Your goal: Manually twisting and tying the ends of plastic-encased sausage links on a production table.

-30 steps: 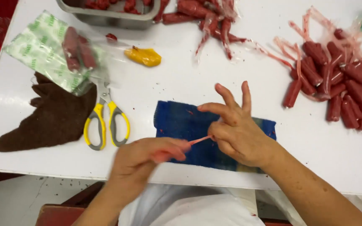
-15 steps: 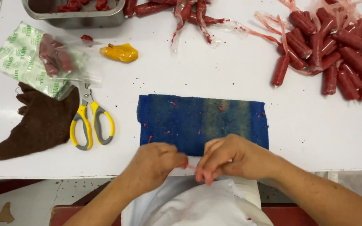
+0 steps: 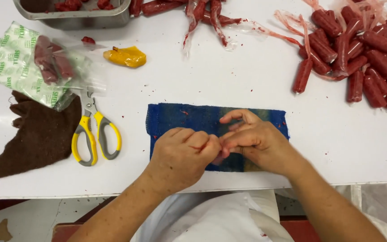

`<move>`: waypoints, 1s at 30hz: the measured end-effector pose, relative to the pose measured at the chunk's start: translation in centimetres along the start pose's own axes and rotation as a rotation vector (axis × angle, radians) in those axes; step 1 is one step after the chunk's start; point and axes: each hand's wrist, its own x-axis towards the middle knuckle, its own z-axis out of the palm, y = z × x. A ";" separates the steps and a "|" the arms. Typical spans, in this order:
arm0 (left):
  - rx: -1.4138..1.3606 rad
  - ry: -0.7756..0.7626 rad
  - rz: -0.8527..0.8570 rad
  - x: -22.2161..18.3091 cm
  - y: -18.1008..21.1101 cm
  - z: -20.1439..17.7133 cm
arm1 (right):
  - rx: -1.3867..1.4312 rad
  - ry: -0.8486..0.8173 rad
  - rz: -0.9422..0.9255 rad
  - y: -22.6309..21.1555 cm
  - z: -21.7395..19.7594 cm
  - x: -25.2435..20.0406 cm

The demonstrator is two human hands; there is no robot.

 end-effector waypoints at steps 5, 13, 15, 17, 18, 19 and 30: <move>-0.467 -0.317 -0.128 1.4 -1.5 0.4 | 0.079 -0.170 0.007 -0.3 -2.1 1.8; -0.262 0.116 -0.219 -2.7 1.8 4.8 | 0.198 -0.047 0.037 2.2 0.4 -0.3; 0.065 0.056 -0.181 -3.6 4.2 3.4 | 0.388 0.281 0.040 3.3 3.2 -1.1; -0.117 -0.070 -0.292 -5.4 5.2 4.2 | 0.433 0.461 0.086 2.8 5.0 -0.7; -0.295 -0.195 -0.401 -6.3 5.5 4.6 | 0.477 0.637 0.127 2.6 5.9 -0.4; -0.294 -0.197 -0.397 -5.8 5.2 4.6 | 0.477 0.641 0.125 2.7 6.4 -0.7; -1.089 -0.037 -0.276 1.0 0.4 3.7 | -0.157 0.422 -0.181 4.2 5.3 -0.9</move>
